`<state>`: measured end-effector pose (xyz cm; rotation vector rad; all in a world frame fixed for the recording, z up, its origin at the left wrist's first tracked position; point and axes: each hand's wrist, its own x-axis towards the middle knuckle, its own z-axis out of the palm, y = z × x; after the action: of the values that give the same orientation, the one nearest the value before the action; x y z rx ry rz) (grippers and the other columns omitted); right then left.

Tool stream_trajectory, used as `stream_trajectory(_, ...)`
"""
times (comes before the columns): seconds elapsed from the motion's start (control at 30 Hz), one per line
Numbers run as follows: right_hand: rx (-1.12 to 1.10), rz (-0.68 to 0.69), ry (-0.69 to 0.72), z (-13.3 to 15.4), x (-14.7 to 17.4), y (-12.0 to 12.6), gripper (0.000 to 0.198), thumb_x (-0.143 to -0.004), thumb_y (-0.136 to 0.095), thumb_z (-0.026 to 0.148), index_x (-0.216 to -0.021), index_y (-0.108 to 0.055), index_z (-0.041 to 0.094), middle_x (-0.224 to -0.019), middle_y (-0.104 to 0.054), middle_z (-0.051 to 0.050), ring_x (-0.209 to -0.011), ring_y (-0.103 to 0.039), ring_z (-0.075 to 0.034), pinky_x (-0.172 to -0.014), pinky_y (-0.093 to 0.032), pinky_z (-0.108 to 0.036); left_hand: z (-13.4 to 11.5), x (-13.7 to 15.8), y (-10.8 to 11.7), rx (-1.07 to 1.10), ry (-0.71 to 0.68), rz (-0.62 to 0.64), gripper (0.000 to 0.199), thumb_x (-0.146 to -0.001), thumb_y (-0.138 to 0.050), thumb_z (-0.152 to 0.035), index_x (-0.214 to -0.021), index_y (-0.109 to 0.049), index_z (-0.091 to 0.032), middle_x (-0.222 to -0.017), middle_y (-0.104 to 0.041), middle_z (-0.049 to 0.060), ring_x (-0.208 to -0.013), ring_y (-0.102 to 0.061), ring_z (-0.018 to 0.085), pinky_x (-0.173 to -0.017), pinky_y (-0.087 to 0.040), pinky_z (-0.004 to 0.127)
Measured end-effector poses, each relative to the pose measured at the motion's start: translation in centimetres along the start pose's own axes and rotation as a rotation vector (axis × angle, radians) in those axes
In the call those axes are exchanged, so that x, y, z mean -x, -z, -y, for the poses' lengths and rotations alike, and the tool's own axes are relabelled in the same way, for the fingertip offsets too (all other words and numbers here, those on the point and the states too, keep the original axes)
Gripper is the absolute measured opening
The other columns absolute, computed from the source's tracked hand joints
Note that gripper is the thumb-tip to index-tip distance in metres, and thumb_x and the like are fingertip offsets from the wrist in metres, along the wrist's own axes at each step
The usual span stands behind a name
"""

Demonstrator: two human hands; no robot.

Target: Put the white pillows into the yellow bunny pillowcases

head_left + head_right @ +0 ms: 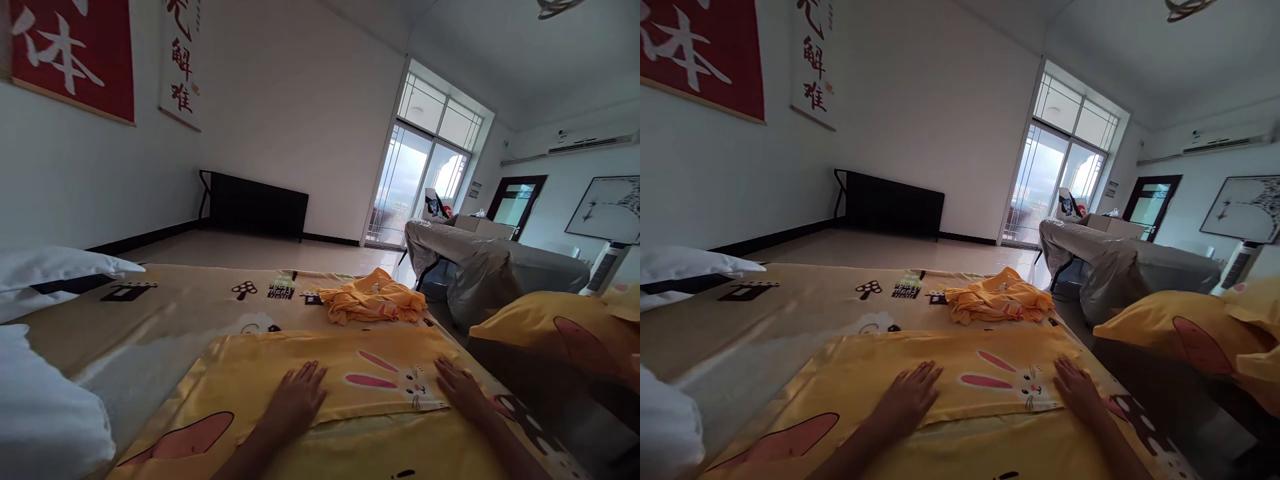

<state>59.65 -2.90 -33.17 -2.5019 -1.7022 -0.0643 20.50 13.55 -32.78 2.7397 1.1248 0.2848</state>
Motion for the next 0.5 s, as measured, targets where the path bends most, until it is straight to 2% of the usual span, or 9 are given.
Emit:
stream_trajectory(0.17, -0.020, -0.044, -0.007, -0.6, 0.0, 0.3, 0.057, -0.088, -0.023, 0.039, -0.135, -0.046, 0.016, -0.145, -0.037, -0.007, -0.137, -0.029, -0.019, -0.109, -0.026, -0.039, 0.6, -0.3, 0.1, 0.015, -0.061, -0.086, 0.049, -0.092, -0.028, -0.039, -0.130, -0.051, -0.019, -0.138, -0.047, 0.009, -0.129, -0.042, 0.023, -0.104, -0.033, 0.046)
stream_trajectory(0.3, -0.066, -0.061, 0.003, -0.7, -0.3, 0.4, 0.053, -0.086, -0.028, 0.036, -0.132, -0.049, 0.017, -0.144, -0.040, -0.007, -0.135, -0.033, -0.018, -0.108, -0.025, -0.038, -0.2, -0.2, 0.1, -0.097, -0.167, -0.234, 0.041, -0.093, -0.028, -0.025, -0.108, -0.065, -0.016, -0.118, -0.064, 0.010, -0.113, -0.056, 0.023, -0.098, -0.040, 0.044)
stream_trajectory(0.37, -0.090, -0.066, 0.005, -1.0, -0.5, 0.5, 0.051, -0.086, -0.030, 0.034, -0.130, -0.050, 0.019, -0.143, -0.041, -0.006, -0.134, -0.034, -0.018, -0.106, -0.025, -0.038, -2.1, 0.3, -0.5, -0.170, -0.306, -0.302, 0.038, -0.090, -0.030, -0.016, -0.104, -0.066, -0.018, -0.115, -0.066, 0.008, -0.111, -0.058, 0.023, -0.097, -0.042, 0.043)
stream_trajectory(0.43, -0.110, -0.063, 0.010, -1.2, -0.5, 0.5, 0.050, -0.085, -0.031, 0.032, -0.128, -0.051, 0.020, -0.142, -0.042, -0.006, -0.134, -0.034, -0.018, -0.105, -0.025, -0.038, -4.9, 1.3, -1.6, -0.183, -0.461, -0.297, 0.039, -0.088, -0.033, -0.014, -0.115, -0.060, -0.021, -0.124, -0.060, 0.007, -0.118, -0.054, 0.022, -0.098, -0.043, 0.040)
stream_trajectory(0.5, -0.128, -0.060, 0.013, -1.3, -0.6, 0.5, 0.048, -0.084, -0.032, 0.031, -0.127, -0.052, 0.022, -0.142, -0.043, -0.006, -0.134, -0.034, -0.018, -0.105, -0.025, -0.038, -8.2, 2.8, -3.3, -0.134, -0.601, -0.150, 0.044, -0.090, -0.034, -0.020, -0.132, -0.046, -0.024, -0.137, -0.048, 0.008, -0.127, -0.045, 0.023, -0.100, -0.043, 0.039)
